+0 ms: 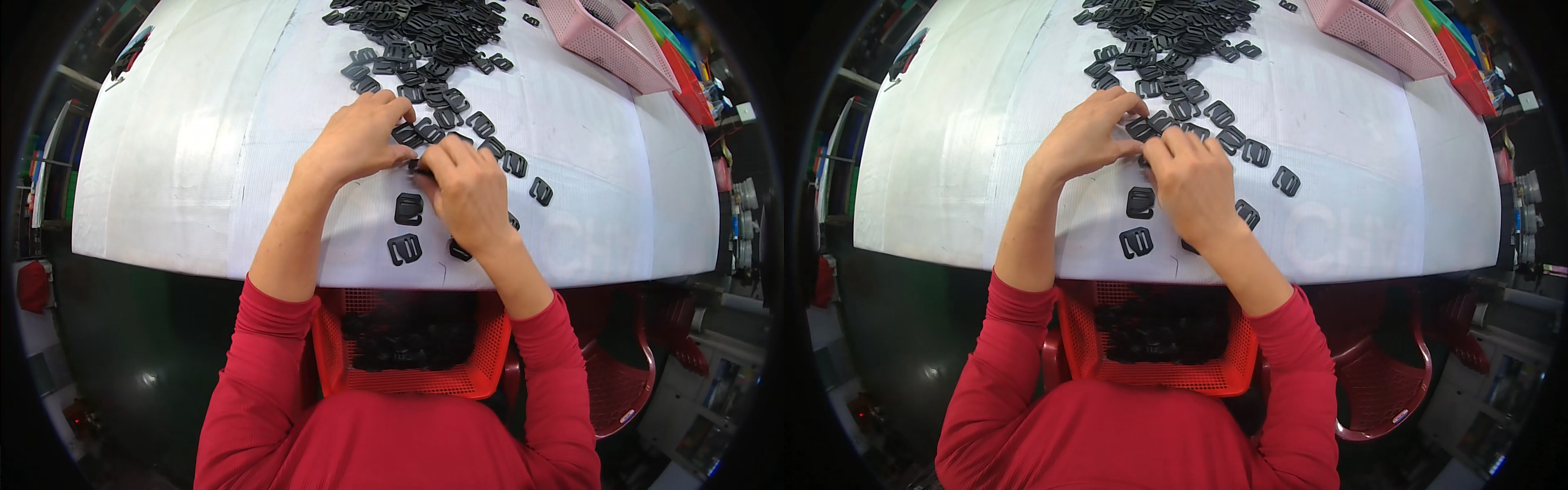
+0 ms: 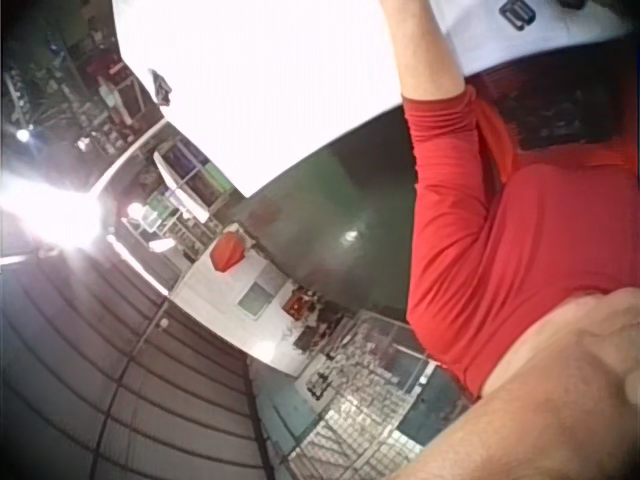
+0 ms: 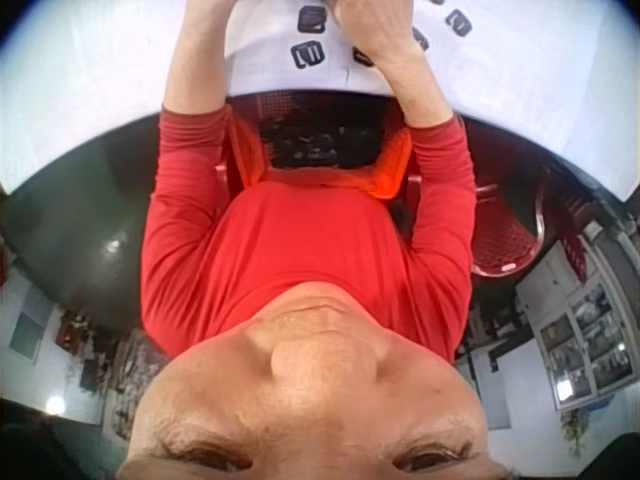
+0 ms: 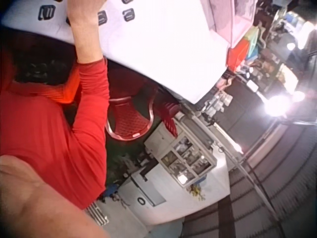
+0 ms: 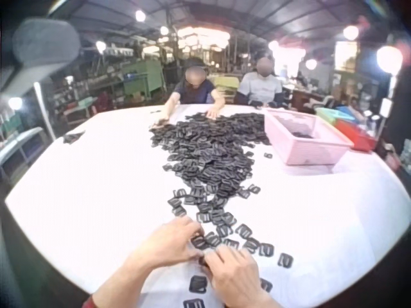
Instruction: The person sorts small black plastic parts on a white table, picking them up and placing them into a red basket. The person repeatedly gathers the parts from the table surface and transfers them into the basket.
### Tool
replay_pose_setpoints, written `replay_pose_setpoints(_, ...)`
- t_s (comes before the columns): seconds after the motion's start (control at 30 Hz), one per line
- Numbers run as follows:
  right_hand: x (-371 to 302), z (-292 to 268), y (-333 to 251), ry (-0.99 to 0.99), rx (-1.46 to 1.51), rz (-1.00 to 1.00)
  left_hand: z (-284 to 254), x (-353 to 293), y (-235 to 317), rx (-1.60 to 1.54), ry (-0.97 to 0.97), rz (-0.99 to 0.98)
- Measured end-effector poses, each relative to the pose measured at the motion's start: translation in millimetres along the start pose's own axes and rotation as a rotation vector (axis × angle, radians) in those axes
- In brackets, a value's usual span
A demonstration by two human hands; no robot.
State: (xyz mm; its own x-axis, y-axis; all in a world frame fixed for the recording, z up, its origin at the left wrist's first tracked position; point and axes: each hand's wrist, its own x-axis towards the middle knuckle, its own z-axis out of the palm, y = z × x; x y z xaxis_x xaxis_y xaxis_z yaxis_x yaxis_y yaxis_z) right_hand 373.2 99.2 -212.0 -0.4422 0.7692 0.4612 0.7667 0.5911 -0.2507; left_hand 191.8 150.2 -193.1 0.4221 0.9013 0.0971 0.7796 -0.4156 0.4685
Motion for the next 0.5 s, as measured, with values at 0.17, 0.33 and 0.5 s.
replay_pose_setpoints(0.17,-6,-3,4,-0.047,0.096,0.038,4,-1,-3,0.064,0.082,0.08)
replay_pose_setpoints(0.33,21,5,29,0.044,0.0,0.061,-13,8,-12,-0.17,-0.066,-0.218)
replay_pose_setpoints(0.5,30,14,37,0.064,-0.053,0.041,-20,3,-22,-0.079,-0.073,-0.217)
